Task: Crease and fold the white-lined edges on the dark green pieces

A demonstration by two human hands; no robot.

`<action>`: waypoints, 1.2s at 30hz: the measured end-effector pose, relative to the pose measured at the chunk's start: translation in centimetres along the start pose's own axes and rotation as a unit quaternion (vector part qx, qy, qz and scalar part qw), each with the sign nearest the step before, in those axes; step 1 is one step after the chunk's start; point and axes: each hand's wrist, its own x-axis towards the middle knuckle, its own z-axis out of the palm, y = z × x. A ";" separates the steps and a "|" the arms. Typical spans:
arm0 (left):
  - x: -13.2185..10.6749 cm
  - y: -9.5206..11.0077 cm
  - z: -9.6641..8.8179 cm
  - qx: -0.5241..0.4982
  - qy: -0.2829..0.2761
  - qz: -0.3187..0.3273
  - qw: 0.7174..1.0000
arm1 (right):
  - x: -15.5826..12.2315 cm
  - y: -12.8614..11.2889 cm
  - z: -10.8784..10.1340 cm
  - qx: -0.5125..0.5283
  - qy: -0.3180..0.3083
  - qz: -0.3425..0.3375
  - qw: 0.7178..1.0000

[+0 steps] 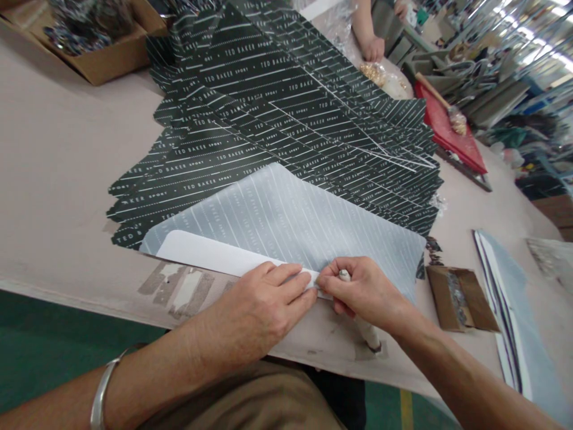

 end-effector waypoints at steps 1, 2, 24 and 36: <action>0.0 0.0 0.0 -0.001 0.000 -0.001 1.000 | 0.0 0.0 0.0 0.004 0.001 0.000 1.000; 0.0 0.0 0.0 -0.001 -0.001 -0.002 1.000 | 0.0 0.1 0.0 0.002 0.004 -0.003 1.000; 0.5 0.0 -0.1 0.013 -0.059 0.009 0.998 | -5.3 0.5 -2.9 0.401 0.282 -0.311 0.814; 1.7 1.3 -0.6 0.061 -0.077 0.006 0.995 | -1.9 2.0 0.5 0.618 0.250 -0.322 0.673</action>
